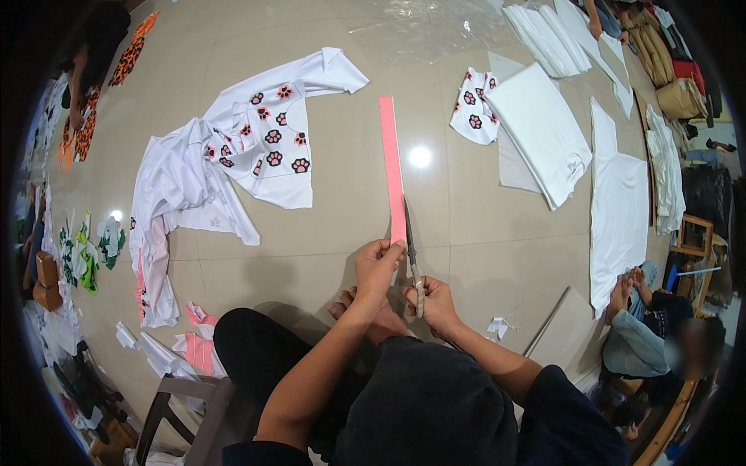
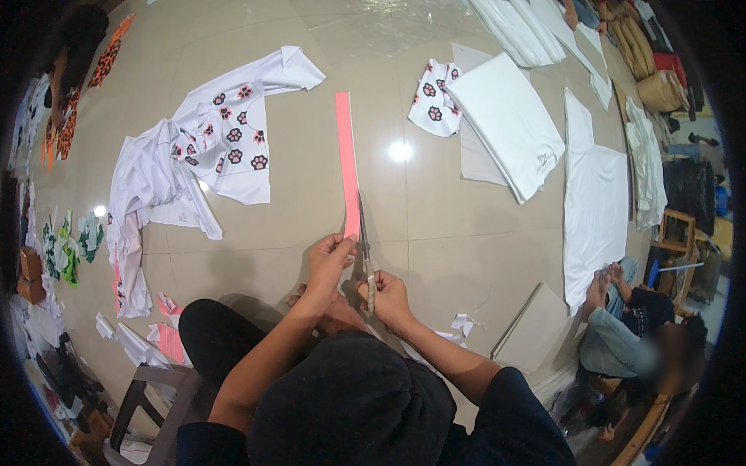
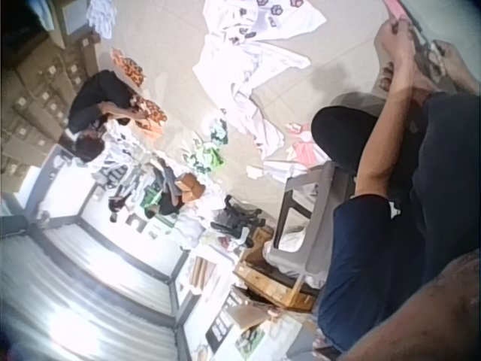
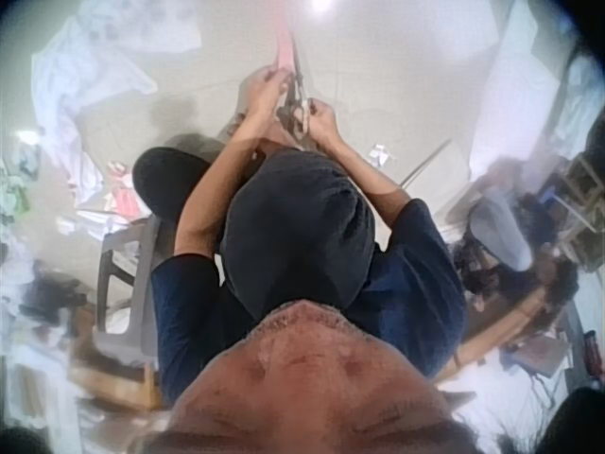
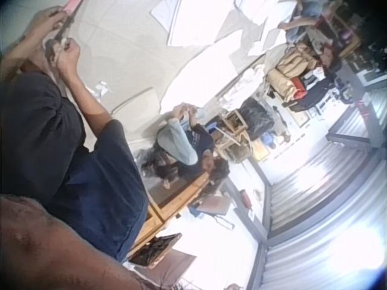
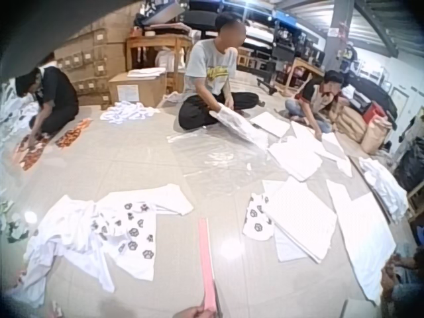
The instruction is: The person cuts a long pink fabric strip into smaller pieces using shears while sitting on the floor. They then cut a white fabric piece with a paw print pattern into separate sections.
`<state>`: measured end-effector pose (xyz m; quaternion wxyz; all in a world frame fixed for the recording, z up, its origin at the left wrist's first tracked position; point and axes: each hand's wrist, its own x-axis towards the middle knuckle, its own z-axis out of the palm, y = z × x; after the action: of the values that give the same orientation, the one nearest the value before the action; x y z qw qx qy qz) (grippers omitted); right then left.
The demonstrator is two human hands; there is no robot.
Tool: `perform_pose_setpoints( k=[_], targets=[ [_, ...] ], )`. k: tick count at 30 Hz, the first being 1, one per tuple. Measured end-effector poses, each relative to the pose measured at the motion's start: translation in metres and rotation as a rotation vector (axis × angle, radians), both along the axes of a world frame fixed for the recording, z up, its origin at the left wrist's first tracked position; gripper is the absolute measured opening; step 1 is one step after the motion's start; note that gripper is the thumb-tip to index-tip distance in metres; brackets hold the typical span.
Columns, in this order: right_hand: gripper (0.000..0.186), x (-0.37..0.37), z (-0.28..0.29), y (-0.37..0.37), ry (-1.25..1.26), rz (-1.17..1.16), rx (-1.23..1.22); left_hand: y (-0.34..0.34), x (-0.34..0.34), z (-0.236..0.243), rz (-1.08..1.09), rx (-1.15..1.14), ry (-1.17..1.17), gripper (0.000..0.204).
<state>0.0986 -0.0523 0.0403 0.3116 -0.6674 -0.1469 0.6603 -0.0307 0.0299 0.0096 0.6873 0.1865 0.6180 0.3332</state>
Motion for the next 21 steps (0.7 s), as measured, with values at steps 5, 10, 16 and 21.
perform_pose_setpoints(
  k=[5,10,16,21],
  targets=[
    [0.020,0.0016,-0.0019,0.0006,-0.017,0.012,-0.002,-0.0002,0.0001,0.0016,0.001,-0.008,-0.013,0.022],
    [0.020,0.0012,-0.0012,0.0005,-0.025,0.020,-0.008,-0.0016,-0.0011,-0.0004,0.012,0.005,-0.023,0.022],
    [0.020,0.0016,-0.0006,0.0005,-0.029,0.016,-0.011,-0.0002,-0.0023,0.0023,0.018,0.009,-0.049,0.022],
    [0.021,0.0015,-0.0006,0.0080,-0.050,0.049,0.015,0.0006,-0.0058,0.0044,0.012,0.013,-0.065,0.019]
  ],
)
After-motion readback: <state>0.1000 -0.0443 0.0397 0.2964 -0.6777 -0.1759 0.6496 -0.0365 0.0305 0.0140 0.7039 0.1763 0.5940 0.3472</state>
